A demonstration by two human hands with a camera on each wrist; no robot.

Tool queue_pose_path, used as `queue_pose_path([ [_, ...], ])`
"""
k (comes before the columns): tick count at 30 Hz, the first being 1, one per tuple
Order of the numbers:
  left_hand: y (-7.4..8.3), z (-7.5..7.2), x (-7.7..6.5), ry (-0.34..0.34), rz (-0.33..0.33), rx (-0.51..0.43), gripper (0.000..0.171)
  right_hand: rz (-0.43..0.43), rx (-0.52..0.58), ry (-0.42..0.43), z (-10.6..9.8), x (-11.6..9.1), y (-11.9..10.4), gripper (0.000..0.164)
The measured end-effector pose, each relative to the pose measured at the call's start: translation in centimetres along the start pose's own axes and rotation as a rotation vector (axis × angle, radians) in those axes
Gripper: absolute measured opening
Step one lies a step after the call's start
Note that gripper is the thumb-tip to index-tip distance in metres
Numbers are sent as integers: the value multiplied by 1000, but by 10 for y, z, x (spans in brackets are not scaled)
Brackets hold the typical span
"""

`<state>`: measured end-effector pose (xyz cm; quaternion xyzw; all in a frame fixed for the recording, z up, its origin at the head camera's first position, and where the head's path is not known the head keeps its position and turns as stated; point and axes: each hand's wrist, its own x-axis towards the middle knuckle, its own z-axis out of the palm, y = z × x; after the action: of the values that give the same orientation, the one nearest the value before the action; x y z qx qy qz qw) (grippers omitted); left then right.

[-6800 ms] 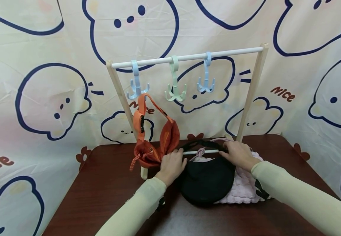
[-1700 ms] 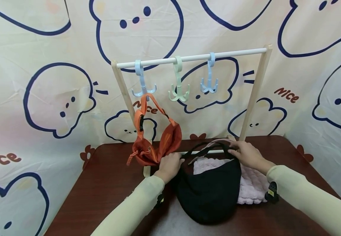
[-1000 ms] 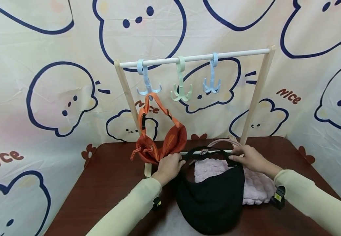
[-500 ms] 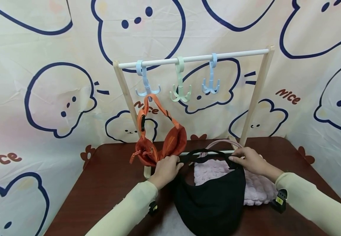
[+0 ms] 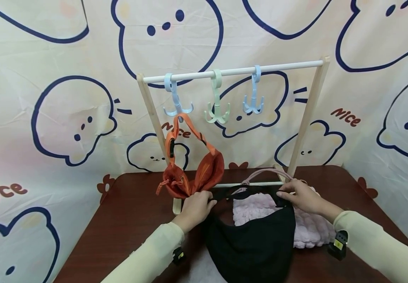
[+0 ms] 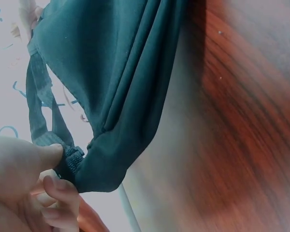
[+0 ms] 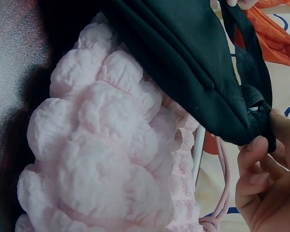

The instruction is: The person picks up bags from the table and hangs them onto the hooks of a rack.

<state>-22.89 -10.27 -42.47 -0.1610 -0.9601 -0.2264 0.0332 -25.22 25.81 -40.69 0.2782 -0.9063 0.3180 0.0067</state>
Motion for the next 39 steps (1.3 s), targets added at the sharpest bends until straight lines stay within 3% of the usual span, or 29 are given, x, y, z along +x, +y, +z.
queue_pose_path([
  [15, -12, -4, -5, -12, 7, -92, 16, 51, 93, -7, 0, -5, -1, 14],
  [30, -19, -14, -14, -44, 34, -160, 16, 0, 62, 4, -4, -12, -2, 11],
  [39, -20, -18, -16, -55, 38, -182, 16, 8, 134, -32, -7, -15, -6, 13],
])
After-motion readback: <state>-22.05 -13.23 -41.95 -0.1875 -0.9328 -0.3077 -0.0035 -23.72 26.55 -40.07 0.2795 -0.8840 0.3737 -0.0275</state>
